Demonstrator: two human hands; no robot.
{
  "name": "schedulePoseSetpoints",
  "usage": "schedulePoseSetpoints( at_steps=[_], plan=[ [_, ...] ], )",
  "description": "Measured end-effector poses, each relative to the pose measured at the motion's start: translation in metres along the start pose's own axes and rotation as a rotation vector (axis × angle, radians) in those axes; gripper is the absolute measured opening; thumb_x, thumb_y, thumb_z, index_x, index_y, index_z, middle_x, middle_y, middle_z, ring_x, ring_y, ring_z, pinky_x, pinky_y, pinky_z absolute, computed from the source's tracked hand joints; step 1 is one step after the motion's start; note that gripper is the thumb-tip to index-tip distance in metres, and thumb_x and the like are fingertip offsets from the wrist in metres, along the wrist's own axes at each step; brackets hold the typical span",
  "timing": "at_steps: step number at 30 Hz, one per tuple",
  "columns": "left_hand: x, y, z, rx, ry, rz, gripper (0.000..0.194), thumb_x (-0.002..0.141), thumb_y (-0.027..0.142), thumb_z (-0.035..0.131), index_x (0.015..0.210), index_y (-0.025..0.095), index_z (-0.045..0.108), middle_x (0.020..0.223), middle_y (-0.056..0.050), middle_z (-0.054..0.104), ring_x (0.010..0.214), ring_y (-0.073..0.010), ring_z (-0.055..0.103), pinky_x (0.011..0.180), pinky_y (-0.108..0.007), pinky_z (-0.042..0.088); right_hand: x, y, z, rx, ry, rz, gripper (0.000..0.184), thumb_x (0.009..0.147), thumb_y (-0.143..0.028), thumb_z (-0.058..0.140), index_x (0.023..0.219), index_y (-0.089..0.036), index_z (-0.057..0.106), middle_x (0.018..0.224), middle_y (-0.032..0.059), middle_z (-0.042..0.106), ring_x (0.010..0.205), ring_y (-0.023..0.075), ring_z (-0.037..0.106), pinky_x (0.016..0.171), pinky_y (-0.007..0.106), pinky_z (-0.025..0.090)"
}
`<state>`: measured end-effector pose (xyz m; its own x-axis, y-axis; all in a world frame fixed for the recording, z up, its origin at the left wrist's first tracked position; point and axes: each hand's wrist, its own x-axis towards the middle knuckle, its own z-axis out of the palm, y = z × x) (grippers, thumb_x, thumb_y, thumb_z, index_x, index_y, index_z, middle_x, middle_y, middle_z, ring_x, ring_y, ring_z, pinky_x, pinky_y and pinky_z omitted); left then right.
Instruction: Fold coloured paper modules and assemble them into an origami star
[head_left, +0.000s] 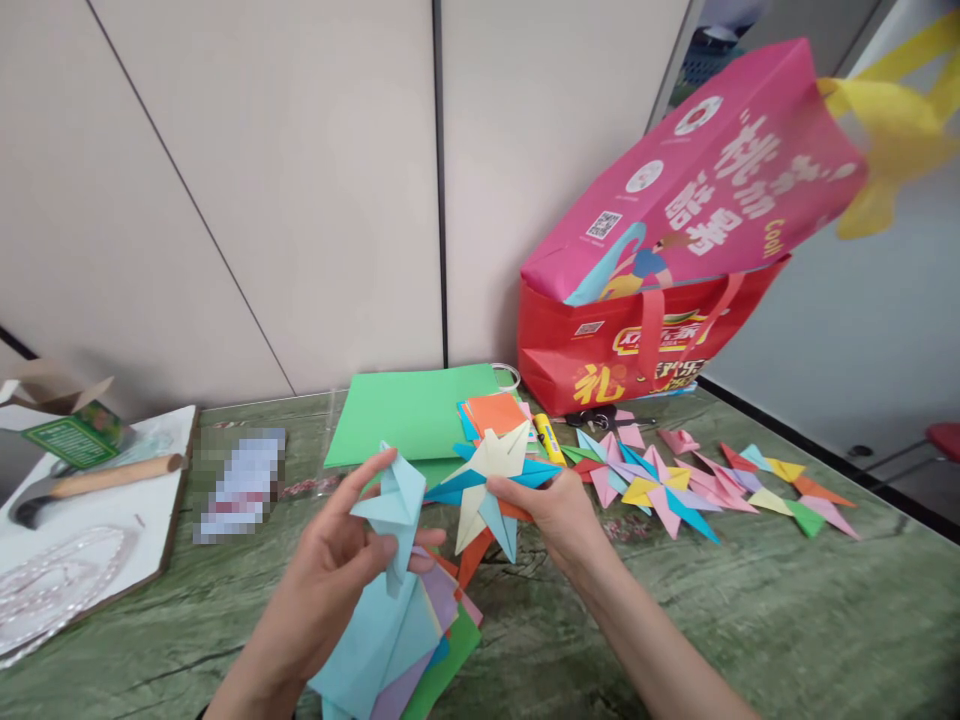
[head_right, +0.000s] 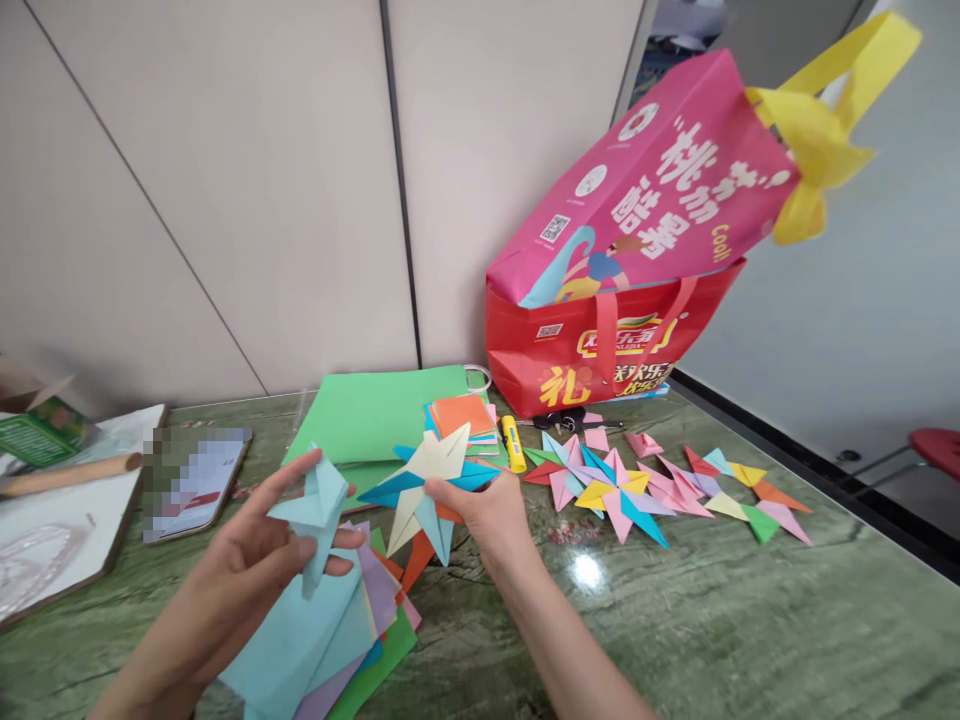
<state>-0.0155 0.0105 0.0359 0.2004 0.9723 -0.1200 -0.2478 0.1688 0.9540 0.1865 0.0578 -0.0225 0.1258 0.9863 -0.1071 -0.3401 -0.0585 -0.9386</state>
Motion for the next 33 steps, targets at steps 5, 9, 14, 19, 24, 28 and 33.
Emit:
schedulePoseSetpoints(
  at_steps=[5, 9, 14, 19, 24, 28, 33],
  plan=[
    [0.005, -0.005, -0.006, -0.009, 0.026, -0.015, 0.059, 0.069, 0.025, 0.072, 0.124, 0.021, 0.051, 0.083, -0.009, 0.073, 0.076, -0.0229, 0.067, 0.071, -0.032, 0.051, -0.002, -0.002, 0.001, -0.018, 0.01, 0.014, 0.032, 0.046, -0.025, 0.083, 0.073, -0.016, 0.071, 0.078, 0.0051, 0.073, 0.068, 0.0222, 0.068, 0.066, 0.035, 0.057],
    [0.012, -0.011, -0.01, -0.024, 0.197, 0.007, 0.041, 0.067, 0.037, 0.073, 0.103, 0.019, 0.067, 0.084, -0.006, 0.071, 0.071, -0.0172, 0.063, 0.064, -0.026, 0.05, -0.003, -0.004, 0.002, -0.021, 0.009, 0.044, 0.03, 0.045, -0.025, 0.083, 0.071, -0.016, 0.071, 0.073, 0.0037, 0.073, 0.065, 0.0215, 0.068, 0.064, 0.034, 0.056],
    [0.018, -0.013, -0.011, 0.015, 0.386, 0.087, 0.034, 0.058, 0.034, 0.079, 0.087, 0.018, 0.072, 0.072, 0.0, 0.066, 0.055, -0.0076, 0.052, 0.045, -0.014, 0.041, -0.004, -0.004, 0.001, -0.04, 0.002, 0.033, 0.029, 0.046, -0.023, 0.083, 0.071, -0.016, 0.071, 0.075, 0.0034, 0.073, 0.064, 0.0195, 0.067, 0.065, 0.033, 0.056],
    [0.016, -0.01, -0.009, 0.056, 0.337, 0.138, 0.056, 0.063, 0.029, 0.076, 0.115, 0.02, 0.058, 0.059, 0.006, 0.057, 0.049, -0.0062, 0.046, 0.038, -0.013, 0.037, -0.004, -0.003, 0.001, -0.074, 0.004, 0.044, 0.027, 0.047, -0.026, 0.083, 0.067, -0.015, 0.07, 0.067, 0.0022, 0.071, 0.058, 0.0176, 0.064, 0.061, 0.032, 0.054],
    [0.016, -0.009, -0.005, 0.088, 0.281, 0.145, 0.067, 0.065, 0.026, 0.075, 0.126, 0.02, 0.046, 0.062, 0.005, 0.059, 0.05, -0.0087, 0.049, 0.039, -0.016, 0.041, -0.005, -0.003, 0.002, -0.105, -0.013, 0.054, 0.024, 0.048, -0.027, 0.082, 0.064, -0.015, 0.069, 0.067, 0.0025, 0.071, 0.058, 0.0178, 0.064, 0.06, 0.032, 0.054],
    [0.013, -0.009, -0.006, 0.146, 0.172, 0.022, 0.052, 0.065, 0.027, 0.075, 0.112, 0.017, 0.055, 0.06, 0.004, 0.06, 0.049, -0.0088, 0.051, 0.038, -0.016, 0.04, -0.005, -0.003, 0.002, -0.116, -0.107, 0.077, 0.029, 0.048, -0.028, 0.081, 0.072, -0.016, 0.07, 0.072, 0.0038, 0.072, 0.061, 0.0191, 0.066, 0.062, 0.033, 0.055],
    [0.009, -0.01, -0.006, 0.173, -0.084, -0.17, 0.048, 0.063, 0.026, 0.076, 0.105, 0.015, 0.056, 0.075, -0.006, 0.069, 0.062, -0.017, 0.063, 0.049, -0.023, 0.047, -0.008, -0.008, 0.002, -0.206, -0.256, 0.053, 0.03, 0.054, -0.023, 0.078, 0.082, -0.018, 0.071, 0.08, 0.0039, 0.073, 0.066, 0.0182, 0.066, 0.064, 0.031, 0.054]
  ],
)
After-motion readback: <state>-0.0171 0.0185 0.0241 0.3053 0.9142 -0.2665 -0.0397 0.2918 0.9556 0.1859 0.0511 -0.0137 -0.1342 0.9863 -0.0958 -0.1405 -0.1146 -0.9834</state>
